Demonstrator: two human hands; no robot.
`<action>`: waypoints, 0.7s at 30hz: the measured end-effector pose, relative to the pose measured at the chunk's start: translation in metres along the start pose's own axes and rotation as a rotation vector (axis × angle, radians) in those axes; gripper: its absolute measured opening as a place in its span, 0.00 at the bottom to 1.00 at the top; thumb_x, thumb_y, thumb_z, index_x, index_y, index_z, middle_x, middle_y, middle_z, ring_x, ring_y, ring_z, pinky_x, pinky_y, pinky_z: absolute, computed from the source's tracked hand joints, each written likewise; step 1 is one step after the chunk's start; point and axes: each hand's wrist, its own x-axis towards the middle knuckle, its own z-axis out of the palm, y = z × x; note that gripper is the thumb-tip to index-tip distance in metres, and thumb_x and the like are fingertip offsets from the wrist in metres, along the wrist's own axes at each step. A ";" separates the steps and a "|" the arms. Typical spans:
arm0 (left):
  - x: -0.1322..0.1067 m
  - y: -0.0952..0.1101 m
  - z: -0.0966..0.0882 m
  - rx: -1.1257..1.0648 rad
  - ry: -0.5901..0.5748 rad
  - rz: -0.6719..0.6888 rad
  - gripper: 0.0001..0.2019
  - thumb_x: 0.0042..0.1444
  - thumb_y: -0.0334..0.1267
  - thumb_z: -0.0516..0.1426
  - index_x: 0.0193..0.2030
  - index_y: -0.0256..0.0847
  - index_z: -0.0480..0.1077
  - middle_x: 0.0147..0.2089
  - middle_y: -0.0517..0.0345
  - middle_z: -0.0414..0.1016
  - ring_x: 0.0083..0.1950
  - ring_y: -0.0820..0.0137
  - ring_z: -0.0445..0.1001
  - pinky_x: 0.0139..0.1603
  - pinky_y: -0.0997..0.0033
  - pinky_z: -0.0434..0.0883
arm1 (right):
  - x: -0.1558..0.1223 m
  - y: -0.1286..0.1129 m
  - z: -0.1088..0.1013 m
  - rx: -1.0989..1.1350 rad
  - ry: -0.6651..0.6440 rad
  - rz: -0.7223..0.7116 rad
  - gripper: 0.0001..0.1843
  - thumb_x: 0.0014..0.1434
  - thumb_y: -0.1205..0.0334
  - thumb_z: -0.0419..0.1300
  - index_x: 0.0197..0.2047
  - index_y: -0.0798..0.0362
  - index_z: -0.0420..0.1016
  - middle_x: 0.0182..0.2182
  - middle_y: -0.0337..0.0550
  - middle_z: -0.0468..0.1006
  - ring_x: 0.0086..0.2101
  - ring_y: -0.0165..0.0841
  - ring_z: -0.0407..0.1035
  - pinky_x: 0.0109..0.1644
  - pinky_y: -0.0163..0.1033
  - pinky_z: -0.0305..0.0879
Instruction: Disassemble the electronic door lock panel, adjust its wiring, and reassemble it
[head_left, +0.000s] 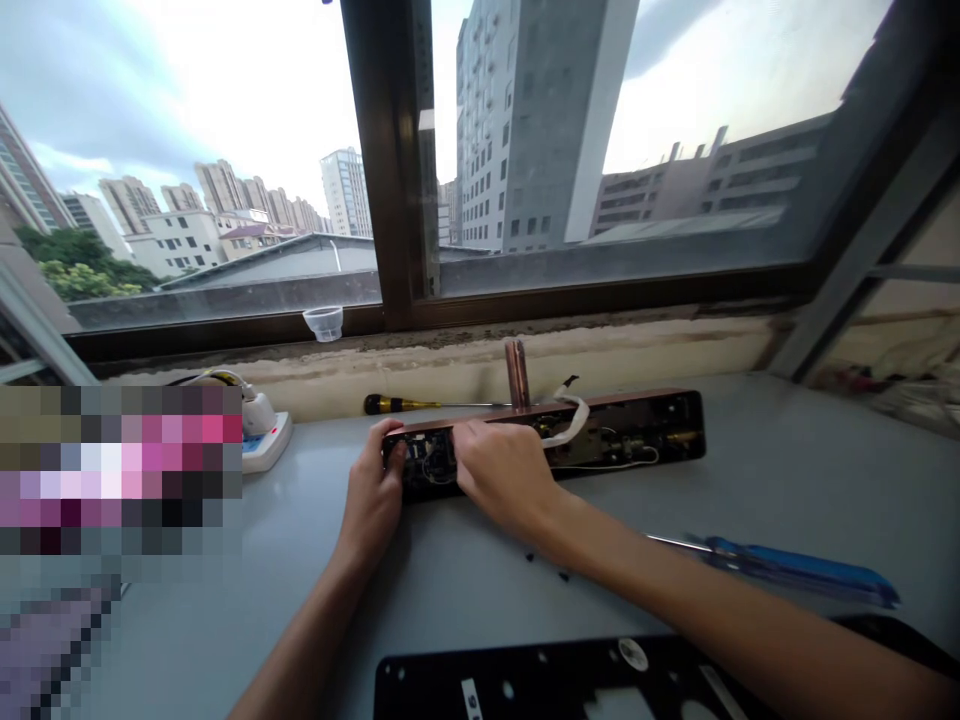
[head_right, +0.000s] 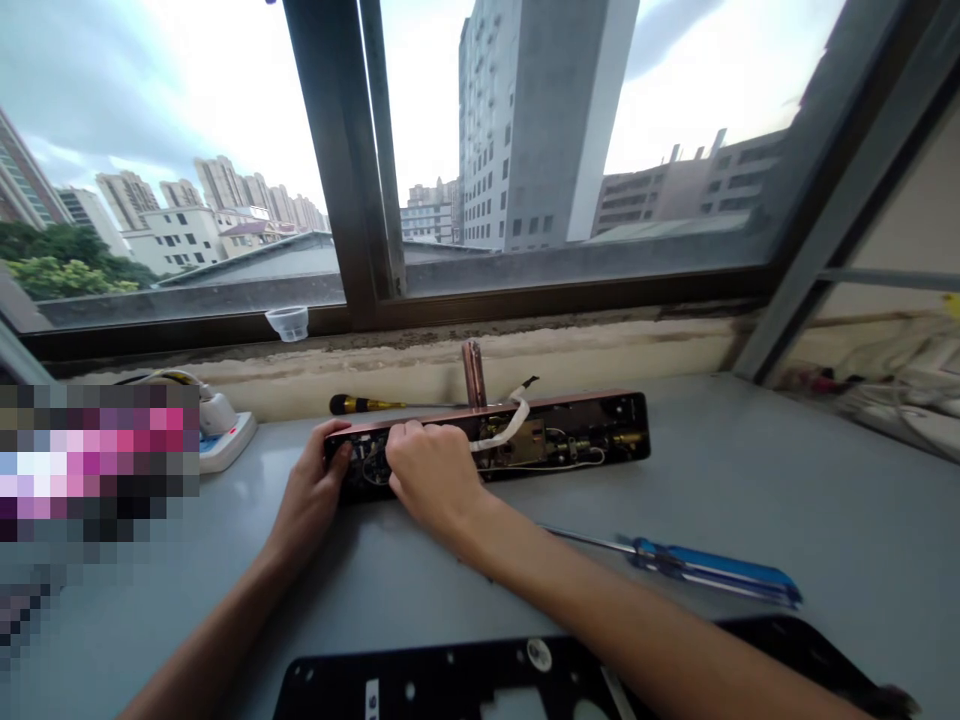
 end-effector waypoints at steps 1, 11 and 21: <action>0.000 0.000 0.000 0.009 0.000 -0.001 0.11 0.54 0.36 0.47 0.45 0.42 0.61 0.38 0.57 0.71 0.37 0.68 0.69 0.41 0.70 0.65 | 0.000 0.000 0.000 0.002 0.008 -0.009 0.09 0.52 0.72 0.49 0.32 0.59 0.70 0.30 0.49 0.76 0.31 0.35 0.72 0.26 0.35 0.50; -0.001 -0.001 0.001 -0.025 -0.091 -0.022 0.19 0.46 0.35 0.55 0.47 0.43 0.56 0.39 0.59 0.71 0.38 0.69 0.70 0.41 0.70 0.66 | -0.002 0.002 0.003 0.020 0.056 -0.020 0.11 0.53 0.72 0.48 0.31 0.58 0.71 0.30 0.48 0.76 0.30 0.35 0.72 0.26 0.36 0.48; -0.003 0.008 0.002 0.043 -0.018 -0.063 0.18 0.46 0.31 0.55 0.45 0.44 0.58 0.37 0.60 0.73 0.36 0.67 0.72 0.39 0.68 0.66 | 0.002 -0.001 0.001 0.035 0.075 0.068 0.13 0.56 0.68 0.47 0.28 0.56 0.71 0.26 0.49 0.76 0.28 0.37 0.72 0.24 0.36 0.43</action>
